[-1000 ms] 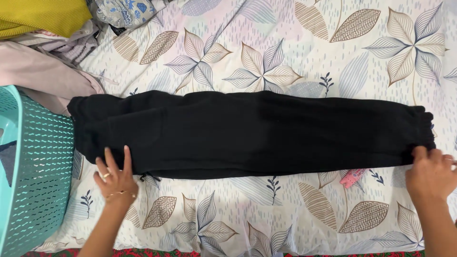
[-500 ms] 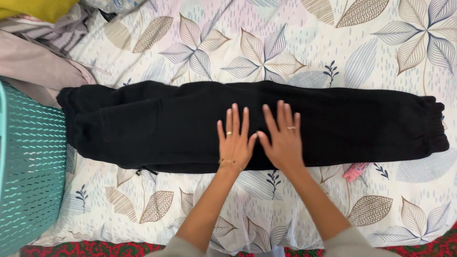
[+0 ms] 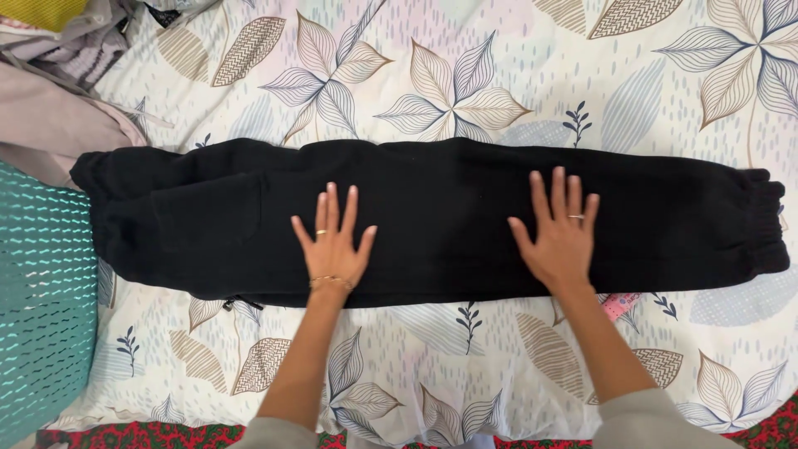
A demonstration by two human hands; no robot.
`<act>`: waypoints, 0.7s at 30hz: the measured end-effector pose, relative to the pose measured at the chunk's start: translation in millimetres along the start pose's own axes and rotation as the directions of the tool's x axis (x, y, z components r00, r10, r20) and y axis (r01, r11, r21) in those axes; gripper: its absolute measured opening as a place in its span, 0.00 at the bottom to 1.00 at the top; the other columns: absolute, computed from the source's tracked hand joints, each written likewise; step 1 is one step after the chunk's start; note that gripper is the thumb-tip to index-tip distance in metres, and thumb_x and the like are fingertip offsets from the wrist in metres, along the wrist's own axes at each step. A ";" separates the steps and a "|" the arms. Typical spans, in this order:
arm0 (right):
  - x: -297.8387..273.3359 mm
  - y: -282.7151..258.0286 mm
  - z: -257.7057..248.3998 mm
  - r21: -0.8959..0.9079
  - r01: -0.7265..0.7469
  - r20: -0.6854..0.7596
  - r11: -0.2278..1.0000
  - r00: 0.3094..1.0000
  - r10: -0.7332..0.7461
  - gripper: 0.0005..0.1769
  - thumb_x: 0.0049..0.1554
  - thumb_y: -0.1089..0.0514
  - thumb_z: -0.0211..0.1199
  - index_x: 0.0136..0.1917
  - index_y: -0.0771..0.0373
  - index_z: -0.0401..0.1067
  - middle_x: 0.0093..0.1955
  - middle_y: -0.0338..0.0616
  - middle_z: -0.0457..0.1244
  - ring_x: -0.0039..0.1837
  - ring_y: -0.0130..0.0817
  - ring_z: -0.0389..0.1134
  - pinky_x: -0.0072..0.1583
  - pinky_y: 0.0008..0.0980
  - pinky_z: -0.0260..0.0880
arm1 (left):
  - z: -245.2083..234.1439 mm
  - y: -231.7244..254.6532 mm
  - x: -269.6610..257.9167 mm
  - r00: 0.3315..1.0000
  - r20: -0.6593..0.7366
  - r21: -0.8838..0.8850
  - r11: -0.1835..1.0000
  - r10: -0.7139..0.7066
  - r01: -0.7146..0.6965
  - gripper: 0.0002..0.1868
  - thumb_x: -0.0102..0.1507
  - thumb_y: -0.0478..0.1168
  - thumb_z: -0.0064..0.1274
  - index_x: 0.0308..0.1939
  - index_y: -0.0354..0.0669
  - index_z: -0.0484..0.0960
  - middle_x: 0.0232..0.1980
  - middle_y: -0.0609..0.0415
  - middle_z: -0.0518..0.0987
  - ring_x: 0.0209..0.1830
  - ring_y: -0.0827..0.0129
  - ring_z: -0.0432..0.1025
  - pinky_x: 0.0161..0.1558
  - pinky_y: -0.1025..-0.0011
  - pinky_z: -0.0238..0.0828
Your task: Folding various garments and a towel on a bed.
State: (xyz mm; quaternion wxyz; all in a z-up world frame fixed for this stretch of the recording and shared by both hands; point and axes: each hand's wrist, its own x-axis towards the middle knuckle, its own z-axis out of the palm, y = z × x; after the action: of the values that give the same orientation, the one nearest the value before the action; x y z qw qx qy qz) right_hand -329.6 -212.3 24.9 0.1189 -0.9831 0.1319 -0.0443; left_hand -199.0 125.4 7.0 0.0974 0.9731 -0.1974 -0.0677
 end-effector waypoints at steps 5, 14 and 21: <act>-12.8 52.9 -17.7 -0.038 -0.092 -0.021 0.995 0.996 0.091 0.43 0.66 0.32 0.46 0.86 0.52 0.48 0.88 0.61 0.37 0.87 0.58 0.35 0.79 0.68 0.24 | -3.0 -54.9 -10.7 0.999 -0.027 0.097 0.995 -0.023 0.026 0.40 0.67 0.65 0.38 0.82 0.63 0.51 0.85 0.48 0.44 0.84 0.48 0.39 0.73 0.34 0.30; -16.5 98.6 -59.3 -0.068 -0.325 -0.065 0.943 0.945 0.321 0.43 0.68 0.31 0.44 0.87 0.53 0.49 0.88 0.67 0.35 0.87 0.64 0.30 0.76 0.76 0.18 | -15.0 -92.0 -19.9 0.984 -0.053 0.124 0.977 -0.171 0.176 0.41 0.68 0.65 0.34 0.83 0.62 0.48 0.86 0.48 0.42 0.85 0.51 0.39 0.74 0.32 0.22; -34.2 151.4 -64.2 -0.013 -0.562 -0.261 0.827 0.800 0.540 0.54 0.66 0.29 0.55 0.87 0.71 0.47 0.87 0.73 0.38 0.86 0.69 0.35 0.77 0.72 0.25 | -13.2 -91.6 -17.1 0.964 -0.074 0.136 0.955 -0.256 0.264 0.41 0.68 0.66 0.31 0.83 0.62 0.45 0.86 0.49 0.39 0.85 0.52 0.36 0.72 0.28 0.20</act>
State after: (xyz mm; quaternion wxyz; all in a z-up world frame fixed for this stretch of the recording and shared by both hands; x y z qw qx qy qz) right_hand -407.8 -359.2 48.0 0.0652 -0.8931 0.4277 -0.1236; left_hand -178.3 217.1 1.6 0.0221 0.9966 -0.0691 -0.0385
